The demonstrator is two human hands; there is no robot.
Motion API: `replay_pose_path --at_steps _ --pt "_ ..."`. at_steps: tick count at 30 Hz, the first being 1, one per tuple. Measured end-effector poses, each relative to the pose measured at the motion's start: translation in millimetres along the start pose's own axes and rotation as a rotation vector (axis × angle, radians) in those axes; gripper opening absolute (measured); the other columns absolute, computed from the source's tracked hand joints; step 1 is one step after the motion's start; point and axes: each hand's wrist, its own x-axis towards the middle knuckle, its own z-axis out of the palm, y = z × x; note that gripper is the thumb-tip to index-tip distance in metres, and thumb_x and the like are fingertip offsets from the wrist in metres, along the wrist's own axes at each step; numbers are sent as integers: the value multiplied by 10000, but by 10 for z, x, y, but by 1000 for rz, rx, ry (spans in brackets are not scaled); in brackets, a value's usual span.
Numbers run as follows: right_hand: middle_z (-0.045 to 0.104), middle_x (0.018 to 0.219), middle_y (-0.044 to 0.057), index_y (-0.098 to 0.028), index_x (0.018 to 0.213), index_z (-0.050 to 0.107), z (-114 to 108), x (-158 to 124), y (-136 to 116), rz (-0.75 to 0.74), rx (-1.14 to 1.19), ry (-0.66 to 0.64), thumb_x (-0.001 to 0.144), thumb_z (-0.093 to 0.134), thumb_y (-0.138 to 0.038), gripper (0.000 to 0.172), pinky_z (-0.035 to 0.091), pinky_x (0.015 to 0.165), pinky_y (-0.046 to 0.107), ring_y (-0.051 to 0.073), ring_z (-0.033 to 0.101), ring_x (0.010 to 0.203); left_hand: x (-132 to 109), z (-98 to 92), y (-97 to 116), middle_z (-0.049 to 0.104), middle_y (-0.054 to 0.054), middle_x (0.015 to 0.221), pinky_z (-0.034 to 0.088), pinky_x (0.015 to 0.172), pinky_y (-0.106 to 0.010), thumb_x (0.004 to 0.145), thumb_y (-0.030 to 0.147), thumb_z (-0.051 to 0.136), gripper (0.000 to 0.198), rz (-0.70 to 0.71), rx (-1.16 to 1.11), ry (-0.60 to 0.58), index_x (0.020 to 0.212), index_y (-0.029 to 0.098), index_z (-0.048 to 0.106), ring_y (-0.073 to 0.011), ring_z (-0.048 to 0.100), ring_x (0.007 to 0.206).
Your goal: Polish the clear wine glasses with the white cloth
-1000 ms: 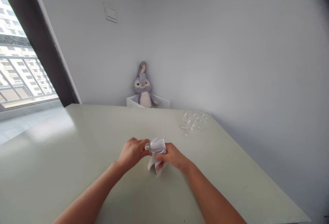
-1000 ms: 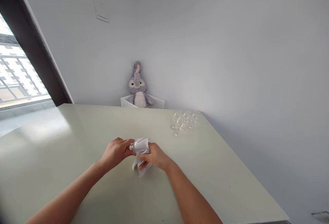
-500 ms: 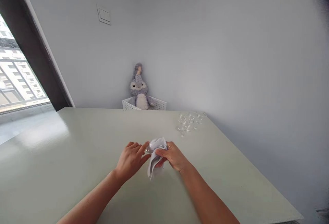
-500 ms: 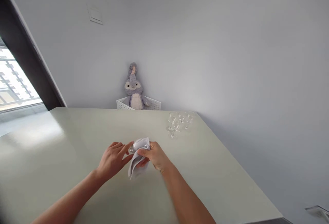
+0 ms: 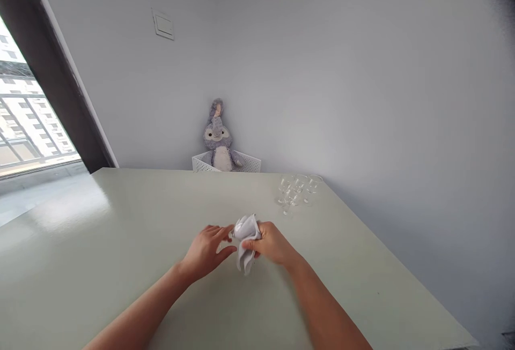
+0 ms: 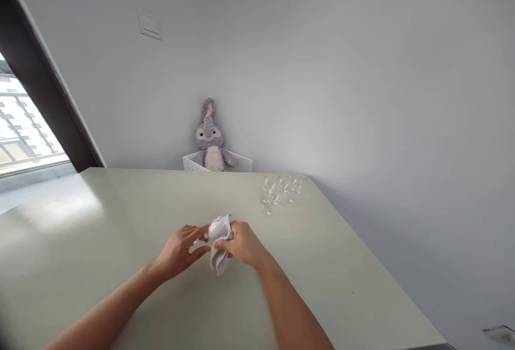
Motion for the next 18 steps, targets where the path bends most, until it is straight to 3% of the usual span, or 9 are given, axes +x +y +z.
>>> replay_pose_path --at_steps 2,4,6,8,11,14,18 --pt "582 637 16 -135 840 638 53 40 20 19 100 39 656 648 -377 304 458 451 229 127 553 530 3 -10 9 619 -56 787 385 739 -320 775 470 483 416 72 215 122 1099 216 542 -173 527 744" --pt "586 657 21 -129 864 637 75 50 17 21 156 13 648 650 -390 339 461 458 234 132 560 544 -2 -30 13 604 -35 695 386 685 -289 781 448 481 348 20 253 143 1021 223 592 -150 510 663" --pt "585 659 22 -124 828 644 55 37 0 23 136 -55 632 663 -383 325 456 471 234 133 555 561 -8 -61 24 572 -7 624 373 595 -241 770 454 486 309 -118 109 58 917 220 625 -120 478 591" --pt "585 668 17 -128 806 650 -1 14 -21 25 79 -138 623 676 -355 293 457 509 243 137 550 594 -7 -96 42 536 9 586 348 530 -214 755 480 488 328 -234 -174 -120 836 191 621 -101 450 550" --pt "601 731 6 -150 814 656 -100 -10 -44 -16 3 -213 626 681 -298 240 454 651 278 152 552 703 10 -129 59 490 9 553 322 494 -205 746 504 485 379 -305 -565 -351 687 140 570 -82 426 506" --pt "606 776 -5 -171 810 655 -153 6 -26 -68 -57 -137 635 677 -294 215 422 727 289 164 537 775 32 -140 41 457 16 543 295 471 -206 729 511 505 393 -387 -723 -385 648 128 538 -65 398 458" --pt "591 729 1 -166 790 645 -148 90 69 -97 -44 -10 697 623 -368 224 412 652 264 152 526 699 46 -168 -17 459 20 558 271 451 -204 711 515 527 389 -484 -765 -333 728 128 561 -53 370 432"
